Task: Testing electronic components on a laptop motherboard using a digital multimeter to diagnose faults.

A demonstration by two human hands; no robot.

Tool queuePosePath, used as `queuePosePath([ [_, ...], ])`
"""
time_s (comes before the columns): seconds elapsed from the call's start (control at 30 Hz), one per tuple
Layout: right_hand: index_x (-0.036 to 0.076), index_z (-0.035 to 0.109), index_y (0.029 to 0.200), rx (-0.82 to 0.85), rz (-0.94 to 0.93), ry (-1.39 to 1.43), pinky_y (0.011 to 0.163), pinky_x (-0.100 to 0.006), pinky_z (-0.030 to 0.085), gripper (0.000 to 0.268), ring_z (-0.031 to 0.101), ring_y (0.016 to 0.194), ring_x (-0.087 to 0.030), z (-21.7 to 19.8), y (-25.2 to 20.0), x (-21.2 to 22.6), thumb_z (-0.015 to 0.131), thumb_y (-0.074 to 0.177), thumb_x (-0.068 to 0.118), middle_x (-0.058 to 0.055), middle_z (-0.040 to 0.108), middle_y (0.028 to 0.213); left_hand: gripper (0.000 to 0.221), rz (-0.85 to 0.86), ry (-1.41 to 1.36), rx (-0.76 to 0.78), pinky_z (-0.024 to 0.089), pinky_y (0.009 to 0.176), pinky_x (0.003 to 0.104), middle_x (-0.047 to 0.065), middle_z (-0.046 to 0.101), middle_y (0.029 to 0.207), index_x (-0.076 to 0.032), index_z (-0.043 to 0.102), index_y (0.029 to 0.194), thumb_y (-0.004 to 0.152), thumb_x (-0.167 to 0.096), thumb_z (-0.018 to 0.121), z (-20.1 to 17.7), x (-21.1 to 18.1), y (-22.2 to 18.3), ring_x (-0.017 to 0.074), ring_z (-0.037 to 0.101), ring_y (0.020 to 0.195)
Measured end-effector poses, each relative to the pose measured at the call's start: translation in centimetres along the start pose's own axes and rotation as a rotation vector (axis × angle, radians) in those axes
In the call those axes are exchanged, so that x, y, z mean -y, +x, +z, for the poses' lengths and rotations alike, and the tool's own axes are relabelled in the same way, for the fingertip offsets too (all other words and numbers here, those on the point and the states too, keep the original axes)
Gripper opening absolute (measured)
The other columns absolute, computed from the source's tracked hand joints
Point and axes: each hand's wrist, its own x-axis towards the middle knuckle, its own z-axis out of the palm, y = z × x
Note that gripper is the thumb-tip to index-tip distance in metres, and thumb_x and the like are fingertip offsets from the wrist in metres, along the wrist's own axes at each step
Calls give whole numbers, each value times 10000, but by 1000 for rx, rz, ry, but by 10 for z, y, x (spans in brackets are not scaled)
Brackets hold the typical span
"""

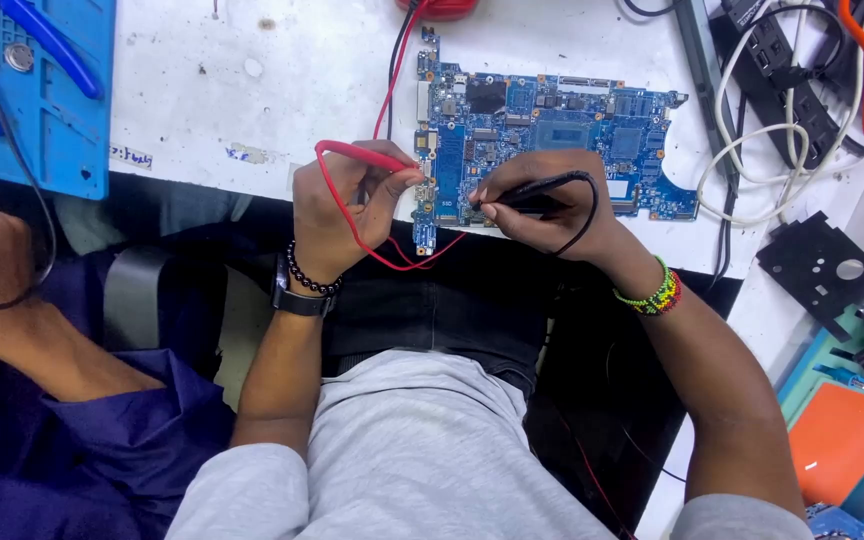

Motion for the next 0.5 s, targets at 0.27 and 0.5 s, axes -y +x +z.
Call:
queuePosePath([
  [0.27, 5, 742, 966, -1, -44, -36, 470, -303, 479, 62, 635, 506, -270, 4, 4, 8, 730, 925, -41, -169, 737, 757, 95, 29, -39, -41, 504, 513, 281, 89, 622, 577, -22, 705, 982, 960, -88, 771, -2, -9, 7, 233, 600, 459],
  [0.5, -45, 682, 1008, -98, 43, -268, 784, -313, 607, 53, 751, 883, -257, 11, -21, -1, 723, 981, -26, -202, 738, 990, 257, 98, 67, -81, 491, 573, 317, 25, 711, 816, -83, 709, 1020, 1005, -332, 648, 0, 9, -11, 160, 614, 584],
])
